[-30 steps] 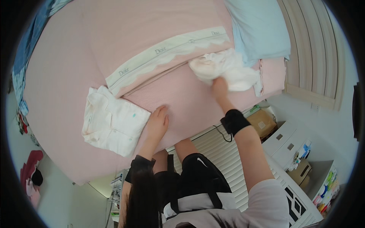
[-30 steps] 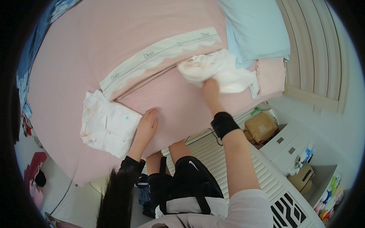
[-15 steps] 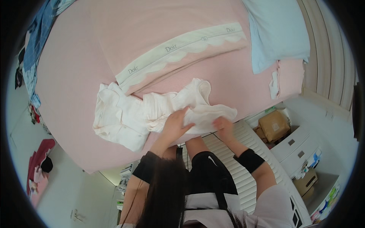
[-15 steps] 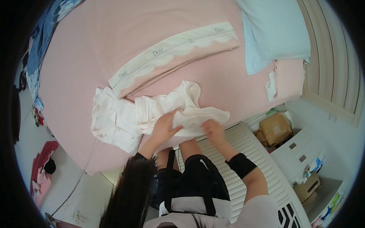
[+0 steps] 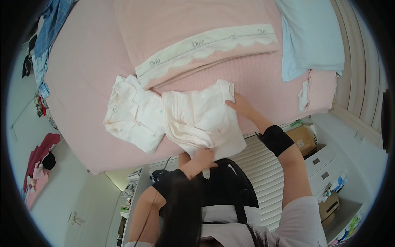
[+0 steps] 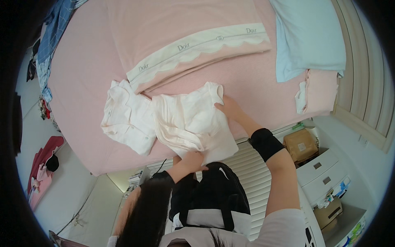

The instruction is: The person folds a pink blanket on a bed, smooths it with their hands, and then folds a white shirt and a pair of white shorts on the same bed.

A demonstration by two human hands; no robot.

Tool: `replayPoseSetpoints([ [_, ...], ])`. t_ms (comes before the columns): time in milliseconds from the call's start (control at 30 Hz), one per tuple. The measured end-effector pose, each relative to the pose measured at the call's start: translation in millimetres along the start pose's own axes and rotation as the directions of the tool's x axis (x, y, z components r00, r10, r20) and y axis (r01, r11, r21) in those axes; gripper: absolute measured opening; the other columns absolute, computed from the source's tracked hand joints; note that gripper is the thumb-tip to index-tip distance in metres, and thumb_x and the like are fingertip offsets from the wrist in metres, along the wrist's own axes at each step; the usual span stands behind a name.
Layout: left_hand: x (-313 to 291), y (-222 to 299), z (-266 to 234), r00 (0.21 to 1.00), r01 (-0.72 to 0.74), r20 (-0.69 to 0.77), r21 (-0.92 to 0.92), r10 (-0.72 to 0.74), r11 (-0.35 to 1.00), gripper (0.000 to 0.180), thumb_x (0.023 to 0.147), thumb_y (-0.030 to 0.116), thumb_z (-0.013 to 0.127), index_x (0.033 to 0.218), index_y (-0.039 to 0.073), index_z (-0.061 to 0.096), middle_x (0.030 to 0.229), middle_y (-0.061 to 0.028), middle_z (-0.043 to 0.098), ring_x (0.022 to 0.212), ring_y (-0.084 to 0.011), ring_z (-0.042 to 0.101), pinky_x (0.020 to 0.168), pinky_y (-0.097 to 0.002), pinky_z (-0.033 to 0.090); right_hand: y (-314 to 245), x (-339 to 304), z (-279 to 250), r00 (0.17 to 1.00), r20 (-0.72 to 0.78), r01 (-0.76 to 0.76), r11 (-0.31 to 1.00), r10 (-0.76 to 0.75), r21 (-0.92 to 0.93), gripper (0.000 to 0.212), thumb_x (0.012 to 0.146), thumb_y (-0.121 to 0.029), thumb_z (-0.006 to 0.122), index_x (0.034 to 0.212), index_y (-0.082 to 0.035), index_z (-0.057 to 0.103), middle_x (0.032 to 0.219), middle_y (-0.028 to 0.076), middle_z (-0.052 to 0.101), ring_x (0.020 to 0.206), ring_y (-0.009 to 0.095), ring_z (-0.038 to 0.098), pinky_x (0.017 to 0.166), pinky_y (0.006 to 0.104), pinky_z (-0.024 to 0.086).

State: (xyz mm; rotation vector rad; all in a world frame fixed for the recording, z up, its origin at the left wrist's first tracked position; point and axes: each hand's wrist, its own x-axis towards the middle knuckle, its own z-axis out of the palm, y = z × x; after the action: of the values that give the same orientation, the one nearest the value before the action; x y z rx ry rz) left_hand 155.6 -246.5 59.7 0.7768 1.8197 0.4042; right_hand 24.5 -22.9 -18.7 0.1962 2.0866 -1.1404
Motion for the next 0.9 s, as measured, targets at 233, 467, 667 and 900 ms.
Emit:
replayPoseSetpoints([
  [233, 27, 14, -57, 0.75, -0.09, -0.588, -0.545, -0.303, 0.833, 0.048, 0.077, 0.034, 0.062, 0.105, 0.0, 0.042, 0.09, -0.0219, 0.055, 0.082, -0.038, 0.056, 0.068, -0.0436, 0.046, -49, -33, -10, 0.906, 0.301, -0.409, 0.806, 0.299, 0.429, 0.044, 0.082, -0.029, 0.059, 0.113, 0.001, 0.049, 0.099, 0.011, 0.059, 0.086, 0.019, 0.058, 0.068, 0.0312, 0.049],
  [467, 45, 19, -72, 0.786, 0.043, -0.403, -0.721, -0.469, 0.692, 0.042, 0.071, 0.019, 0.061, 0.098, -0.003, 0.039, 0.092, -0.0254, 0.052, 0.083, -0.0401, 0.053, 0.067, -0.0453, 0.044, -66, -44, -9, 0.938, 0.333, -0.231, 0.892, 0.098, 0.389, 0.045, 0.079, -0.025, 0.064, 0.113, 0.001, 0.05, 0.096, 0.01, 0.059, 0.084, 0.016, 0.058, 0.066, 0.0295, 0.05],
  [667, 22, 19, -61, 0.681, 0.102, -0.572, -0.544, -0.457, 0.833, 0.038, 0.065, 0.007, 0.058, 0.099, -0.003, 0.044, 0.093, -0.0195, 0.052, 0.088, -0.0364, 0.052, 0.072, -0.0421, 0.045, -89, -46, -4, 0.955, -0.15, -0.15, 0.854, 0.255, 0.497, 0.035, 0.081, -0.024, 0.062, 0.104, 0.001, 0.056, 0.093, 0.008, 0.06, 0.082, 0.014, 0.055, 0.071, 0.0284, 0.045],
  [900, -5, 23, -113, 0.276, 0.032, -0.901, -0.34, -0.336, 0.94, 0.031, 0.065, 0.003, 0.057, 0.095, 0.002, 0.05, 0.089, -0.0142, 0.052, 0.084, -0.0317, 0.053, 0.072, -0.0402, 0.044, -85, -66, -65, 0.738, -0.597, 0.164, 0.774, 0.315, 0.611, 0.033, 0.082, -0.026, 0.058, 0.101, 0.0, 0.056, 0.089, 0.005, 0.058, 0.083, 0.012, 0.052, 0.074, 0.0264, 0.041],
])
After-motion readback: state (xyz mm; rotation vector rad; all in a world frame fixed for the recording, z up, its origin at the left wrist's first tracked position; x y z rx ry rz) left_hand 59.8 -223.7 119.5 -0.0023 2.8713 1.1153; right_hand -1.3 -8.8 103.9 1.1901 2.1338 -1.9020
